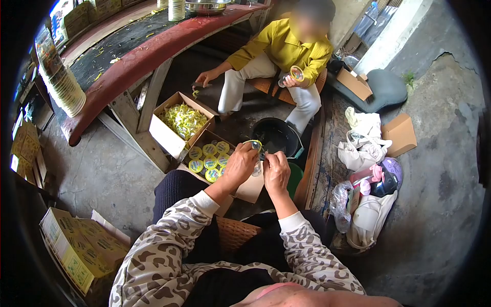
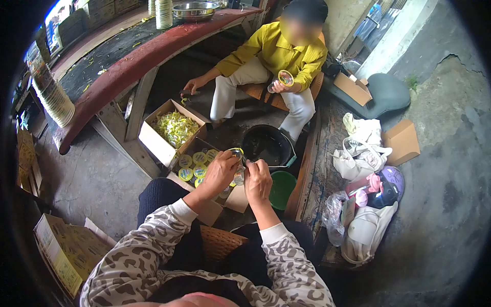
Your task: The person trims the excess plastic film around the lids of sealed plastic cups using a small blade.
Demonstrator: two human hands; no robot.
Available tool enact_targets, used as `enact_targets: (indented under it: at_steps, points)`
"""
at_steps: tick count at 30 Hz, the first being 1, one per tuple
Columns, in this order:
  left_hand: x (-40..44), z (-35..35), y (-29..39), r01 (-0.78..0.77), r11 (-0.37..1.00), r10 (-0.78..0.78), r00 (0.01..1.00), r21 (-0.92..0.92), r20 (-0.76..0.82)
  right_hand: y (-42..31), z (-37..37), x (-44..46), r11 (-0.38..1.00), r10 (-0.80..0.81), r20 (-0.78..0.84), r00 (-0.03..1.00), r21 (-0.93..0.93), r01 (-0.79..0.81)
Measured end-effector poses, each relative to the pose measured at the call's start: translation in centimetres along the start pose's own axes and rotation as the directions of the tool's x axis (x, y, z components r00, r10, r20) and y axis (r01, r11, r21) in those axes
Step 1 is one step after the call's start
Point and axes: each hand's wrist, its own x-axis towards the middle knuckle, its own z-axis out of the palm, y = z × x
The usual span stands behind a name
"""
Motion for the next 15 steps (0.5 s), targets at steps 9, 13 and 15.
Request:
enact_targets:
  at_steps: [9,13,15]
  points:
    - [-0.9,0.0,1.5,-0.067,0.994,0.071,0.997,-0.09,0.041,1.9,0.6,0.3,0.973,0.195,-0.002,0.981,0.129,-0.193]
    - [-0.2,-0.2,-0.5,-0.016,0.999,0.017,0.999,-0.039,0.04,1.3,-0.2,0.3,0.958,0.224,0.015,0.975,0.182,-0.222]
    - [0.0,-0.4,-0.9,-0.007,0.999,0.008,0.999,-0.035,0.045,1.0,-0.4,0.5,0.976,0.132,-0.02,0.991,0.175,-0.127]
